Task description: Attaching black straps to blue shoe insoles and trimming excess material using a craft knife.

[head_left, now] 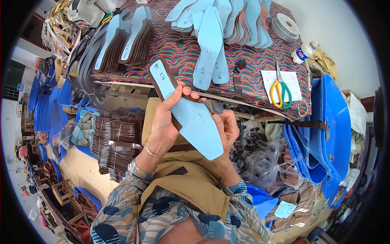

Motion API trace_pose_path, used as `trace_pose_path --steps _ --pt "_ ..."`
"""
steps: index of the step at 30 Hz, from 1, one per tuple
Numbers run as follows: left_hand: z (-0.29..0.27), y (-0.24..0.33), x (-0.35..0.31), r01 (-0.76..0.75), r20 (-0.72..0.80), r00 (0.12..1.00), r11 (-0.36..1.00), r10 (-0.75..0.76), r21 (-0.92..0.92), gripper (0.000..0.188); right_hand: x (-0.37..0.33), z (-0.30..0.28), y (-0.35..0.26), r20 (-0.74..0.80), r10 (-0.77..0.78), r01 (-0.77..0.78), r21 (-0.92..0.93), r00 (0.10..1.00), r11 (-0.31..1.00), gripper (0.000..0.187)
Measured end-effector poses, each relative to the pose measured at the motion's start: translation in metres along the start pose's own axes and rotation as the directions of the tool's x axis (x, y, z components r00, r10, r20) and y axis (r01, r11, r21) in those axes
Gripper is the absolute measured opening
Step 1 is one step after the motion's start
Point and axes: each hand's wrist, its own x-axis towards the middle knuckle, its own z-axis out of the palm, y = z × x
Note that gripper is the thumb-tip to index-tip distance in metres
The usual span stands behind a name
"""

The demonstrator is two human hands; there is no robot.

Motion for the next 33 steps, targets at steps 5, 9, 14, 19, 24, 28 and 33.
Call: trace_pose_path --steps 5,9,14,19,24,28,33 --pt "0.005 0.001 -0.005 -0.041 0.065 0.997 0.996 0.036 0.076 0.012 0.013 -0.012 -0.003 -0.09 0.097 -0.072 0.249 0.991 0.966 0.016" --pt "0.011 0.0 -0.005 -0.115 0.09 0.991 0.974 0.099 0.196 0.014 0.035 -0.044 -0.022 0.245 -0.049 0.13 -0.326 0.968 0.936 0.019" --pt "0.019 -0.001 -0.007 -0.206 0.117 0.978 0.882 0.172 0.424 0.017 0.059 -0.041 -0.034 0.588 -0.348 0.661 -0.479 0.73 0.578 0.037" --pt "0.02 0.005 -0.004 -0.297 0.161 0.954 0.861 0.252 0.413 0.018 0.053 -0.044 -0.035 0.643 -0.34 0.707 -0.478 0.686 0.522 0.03" --pt "0.018 0.01 -0.003 -0.287 0.175 0.956 0.872 0.236 0.397 0.02 0.059 -0.046 -0.03 0.45 0.16 -0.129 -0.099 0.879 0.987 0.017" --pt "0.015 0.013 -0.004 -0.263 0.173 0.963 0.855 0.205 0.447 0.029 0.069 -0.025 -0.029 0.524 0.278 -0.116 -0.32 0.805 0.94 0.03" --pt "0.024 0.02 -0.007 -0.098 0.103 0.992 0.938 0.067 0.331 0.029 0.065 -0.019 -0.018 0.552 0.085 0.182 -0.41 0.829 0.894 0.03"
